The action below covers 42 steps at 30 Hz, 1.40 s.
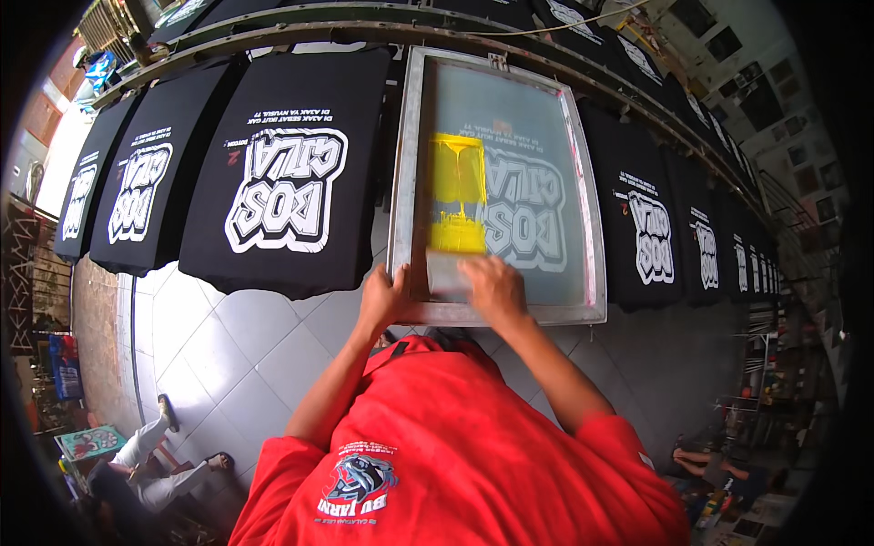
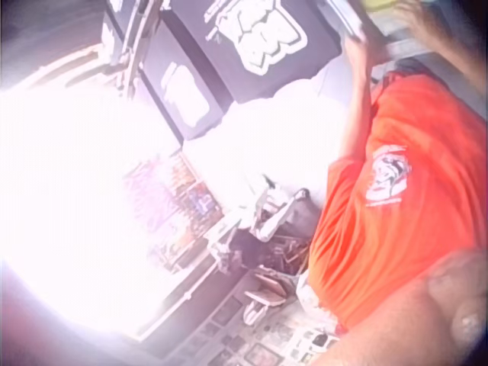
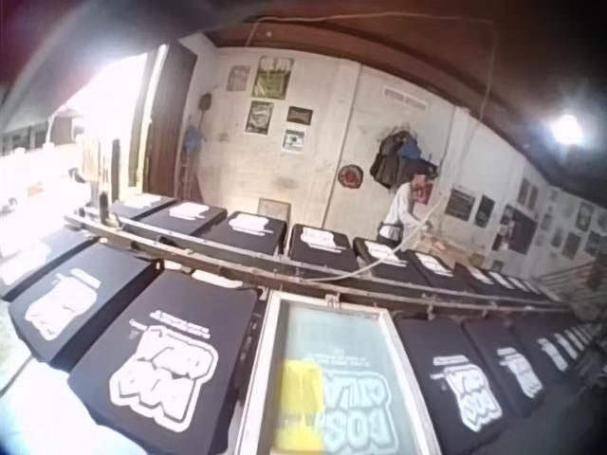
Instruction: The person performs screen printing by applying yellow and then red ink onto black t-shirts using a squeegee and large screens.
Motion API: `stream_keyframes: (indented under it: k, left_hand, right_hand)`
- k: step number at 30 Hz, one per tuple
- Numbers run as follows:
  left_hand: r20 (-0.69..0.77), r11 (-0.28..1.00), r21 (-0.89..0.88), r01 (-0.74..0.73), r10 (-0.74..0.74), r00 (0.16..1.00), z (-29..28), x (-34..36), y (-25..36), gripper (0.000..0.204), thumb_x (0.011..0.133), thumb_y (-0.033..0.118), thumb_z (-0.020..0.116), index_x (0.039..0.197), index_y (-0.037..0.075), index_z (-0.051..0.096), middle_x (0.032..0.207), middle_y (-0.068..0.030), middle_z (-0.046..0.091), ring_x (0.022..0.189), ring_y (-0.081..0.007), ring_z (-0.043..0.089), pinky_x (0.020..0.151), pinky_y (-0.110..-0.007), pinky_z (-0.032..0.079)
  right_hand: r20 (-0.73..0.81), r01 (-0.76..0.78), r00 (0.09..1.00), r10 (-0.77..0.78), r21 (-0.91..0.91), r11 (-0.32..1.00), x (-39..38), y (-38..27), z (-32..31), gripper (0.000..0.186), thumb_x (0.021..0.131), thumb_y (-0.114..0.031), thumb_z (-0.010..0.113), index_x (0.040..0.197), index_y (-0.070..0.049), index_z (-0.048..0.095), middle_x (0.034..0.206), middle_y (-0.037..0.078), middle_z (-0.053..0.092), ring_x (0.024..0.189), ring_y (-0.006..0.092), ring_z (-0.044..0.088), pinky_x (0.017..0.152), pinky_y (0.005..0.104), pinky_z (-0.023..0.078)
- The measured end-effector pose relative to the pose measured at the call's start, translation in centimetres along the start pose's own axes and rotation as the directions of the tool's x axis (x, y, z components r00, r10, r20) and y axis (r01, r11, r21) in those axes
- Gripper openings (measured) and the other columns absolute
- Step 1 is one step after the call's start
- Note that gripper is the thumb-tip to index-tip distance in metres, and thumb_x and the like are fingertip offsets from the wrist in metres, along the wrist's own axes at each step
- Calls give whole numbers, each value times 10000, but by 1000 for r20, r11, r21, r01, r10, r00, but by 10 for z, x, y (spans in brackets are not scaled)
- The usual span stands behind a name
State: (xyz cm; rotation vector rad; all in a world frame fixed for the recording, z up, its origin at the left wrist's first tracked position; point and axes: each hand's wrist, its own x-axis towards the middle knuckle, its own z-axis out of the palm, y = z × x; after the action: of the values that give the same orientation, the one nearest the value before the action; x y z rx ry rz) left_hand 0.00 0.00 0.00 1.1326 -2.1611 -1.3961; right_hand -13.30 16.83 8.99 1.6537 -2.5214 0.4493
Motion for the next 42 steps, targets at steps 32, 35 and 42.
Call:
stream_keyframes:
  k: [32, 35, 42]
  left_hand:
    - [50, 993, 62, 97, -100, 994, -17, -2, 28, 399, 915, 335, 585, 823, -49, 528, 639, -268, 567, 619, -448, 581, 575, -486, 442]
    - [50, 995, 54, 88, -91, 995, -18, 0, 32, 402, 917, 338, 576, 817, -49, 525, 645, -272, 570, 627, -453, 583, 582, -491, 443]
    - [55, 992, 55, 111, -114, 992, -19, -3, 32, 421, 916, 357, 569, 813, -48, 521, 678, -287, 579, 669, -462, 593, 609, -497, 449]
  right_hand:
    - [-90, -79, 993, 77, -23, 997, 202, 102, 22, 132, 769, -47, 631, 885, -102, 662, 863, 94, 685, 844, 302, 662, 705, 412, 542]
    - [-18, -64, 998, 63, -52, 997, 215, 109, 0, 93, 767, -80, 659, 853, -98, 630, 811, 107, 674, 759, 317, 665, 662, 440, 538]
    - [-111, 21, 994, -17, 37, 999, 101, 49, 3, 134, 767, -51, 635, 892, -91, 660, 879, 74, 666, 849, 289, 637, 714, 406, 539]
